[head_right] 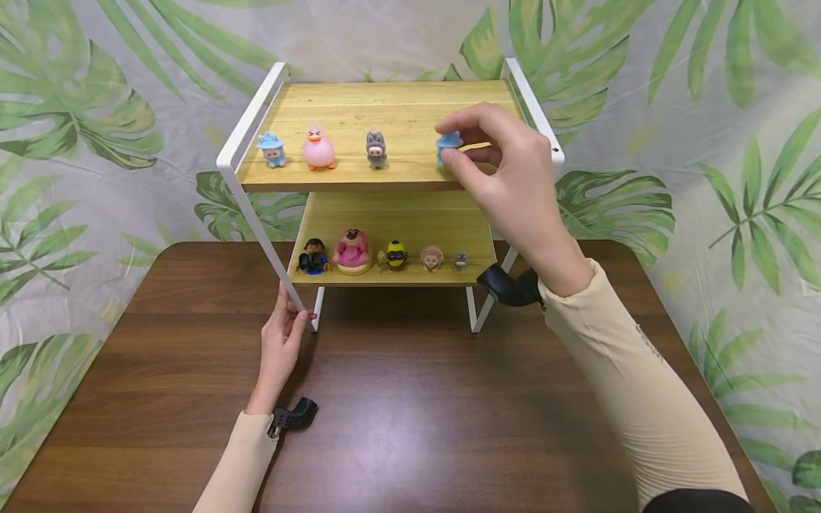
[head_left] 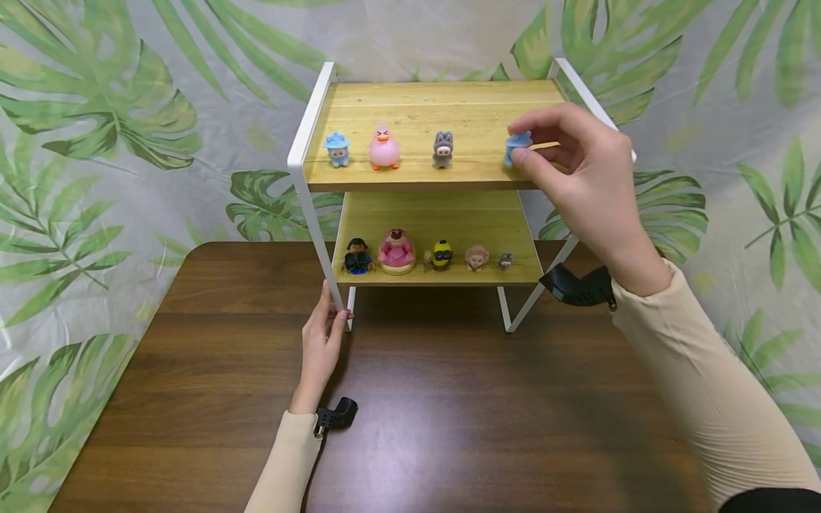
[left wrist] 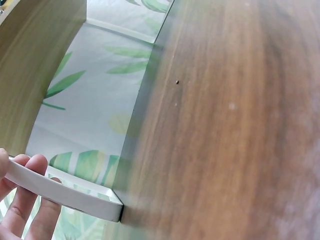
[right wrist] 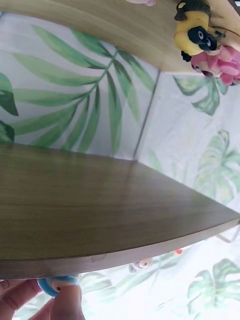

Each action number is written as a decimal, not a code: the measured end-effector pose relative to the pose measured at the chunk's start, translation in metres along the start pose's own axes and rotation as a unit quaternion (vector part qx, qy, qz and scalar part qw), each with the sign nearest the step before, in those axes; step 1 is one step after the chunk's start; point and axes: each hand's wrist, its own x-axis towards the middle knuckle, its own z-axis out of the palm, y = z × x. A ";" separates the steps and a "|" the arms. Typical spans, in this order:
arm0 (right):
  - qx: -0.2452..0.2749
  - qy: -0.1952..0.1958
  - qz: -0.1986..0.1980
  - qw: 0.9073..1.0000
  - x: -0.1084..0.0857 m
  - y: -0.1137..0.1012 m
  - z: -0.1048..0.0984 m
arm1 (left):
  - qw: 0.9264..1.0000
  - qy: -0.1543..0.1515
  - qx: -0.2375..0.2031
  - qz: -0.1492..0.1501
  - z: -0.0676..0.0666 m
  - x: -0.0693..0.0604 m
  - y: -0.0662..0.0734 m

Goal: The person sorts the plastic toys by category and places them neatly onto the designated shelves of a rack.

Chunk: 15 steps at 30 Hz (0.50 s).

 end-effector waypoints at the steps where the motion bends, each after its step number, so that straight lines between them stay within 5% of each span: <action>1: -0.003 0.000 0.005 1.000 0.000 0.000 0.000 | 1.000 0.001 0.000 0.002 0.000 0.000 0.000; 15: -0.049 -0.002 0.042 0.998 0.003 0.003 0.002 | 1.000 -0.007 0.006 -0.012 -0.001 -0.001 0.000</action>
